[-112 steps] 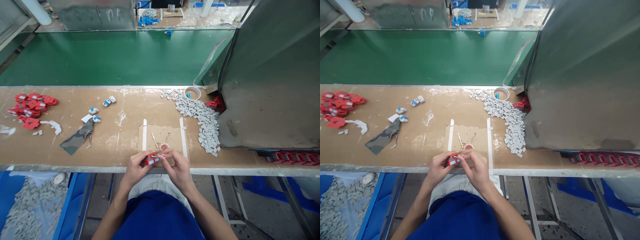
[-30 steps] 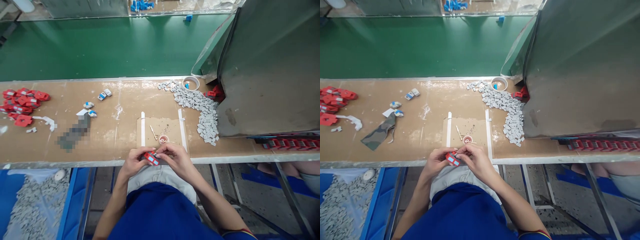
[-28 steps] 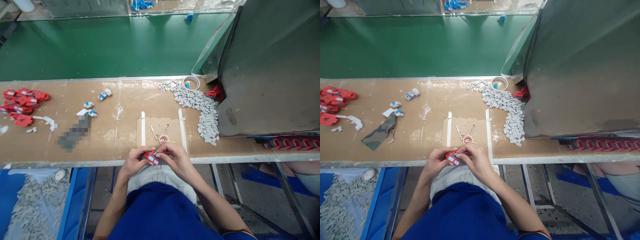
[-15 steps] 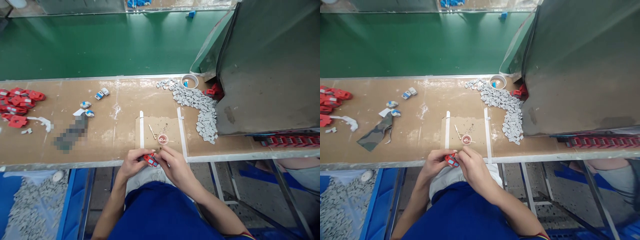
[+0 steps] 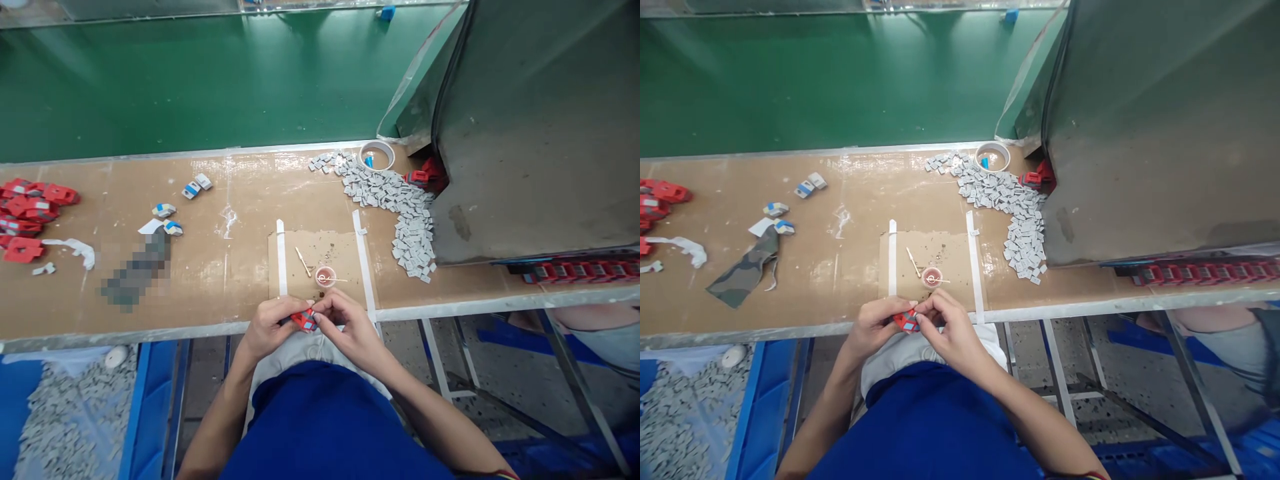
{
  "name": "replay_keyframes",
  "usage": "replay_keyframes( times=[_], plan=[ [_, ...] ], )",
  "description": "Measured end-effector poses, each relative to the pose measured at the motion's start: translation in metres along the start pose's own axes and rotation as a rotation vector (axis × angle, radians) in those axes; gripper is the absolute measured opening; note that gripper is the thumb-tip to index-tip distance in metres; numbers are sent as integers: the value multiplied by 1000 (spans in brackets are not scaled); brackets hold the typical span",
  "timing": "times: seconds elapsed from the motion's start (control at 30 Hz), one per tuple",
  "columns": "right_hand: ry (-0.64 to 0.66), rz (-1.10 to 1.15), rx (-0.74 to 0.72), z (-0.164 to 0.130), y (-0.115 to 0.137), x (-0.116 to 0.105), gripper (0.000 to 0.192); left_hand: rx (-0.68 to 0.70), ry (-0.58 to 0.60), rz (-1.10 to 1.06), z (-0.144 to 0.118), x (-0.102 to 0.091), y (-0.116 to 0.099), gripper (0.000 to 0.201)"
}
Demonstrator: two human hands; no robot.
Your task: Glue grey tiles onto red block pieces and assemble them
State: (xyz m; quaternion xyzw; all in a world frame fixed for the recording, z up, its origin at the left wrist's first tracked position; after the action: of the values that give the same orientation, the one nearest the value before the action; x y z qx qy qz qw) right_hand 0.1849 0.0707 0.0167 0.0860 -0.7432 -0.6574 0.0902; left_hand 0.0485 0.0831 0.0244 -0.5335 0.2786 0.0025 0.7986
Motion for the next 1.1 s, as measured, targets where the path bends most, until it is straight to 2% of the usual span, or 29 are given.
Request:
replay_keyframes(
  times=[0.13,0.33,0.47,0.57,0.67,0.77,0.87,1.0,1.1],
  plan=[
    [33,42,119,1,-11,0,17,5,26,25,0,1,0,25],
    [170,132,280,-1,-25,7,35,25,70,-4,0,5,-2,22],
    [225,265,386,-1,-36,18,46,107,98,70,-1,7,-8,22],
    [218,366,429,0,-41,22,52,190,96,163,-3,8,-13,22],
    [235,325,439,-3,-41,19,50,253,70,218,-4,7,-19,22],
    [210,187,342,-6,-28,9,41,259,22,194,-3,5,-25,20],
    [70,117,153,-9,-6,-3,36,240,-96,84,-4,-2,-33,26],
    [-4,315,13,-19,4,4,43,161,-245,-35,-11,-1,-34,37],
    [-48,370,-57,-24,7,1,44,128,-266,-81,-14,4,-38,38]
  ],
)
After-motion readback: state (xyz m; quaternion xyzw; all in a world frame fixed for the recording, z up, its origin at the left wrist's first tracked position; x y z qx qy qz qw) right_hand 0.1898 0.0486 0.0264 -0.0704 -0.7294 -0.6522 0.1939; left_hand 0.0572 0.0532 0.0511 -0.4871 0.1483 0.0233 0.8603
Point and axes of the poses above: each hand's wrist, its own z-axis towards the middle knuckle, its own x-axis out of the palm, y = z × x, the point moved 10 cm from there along z, towards the middle knuckle, and after that the axes turned 8 degrees about z, right-handed, at the moved point
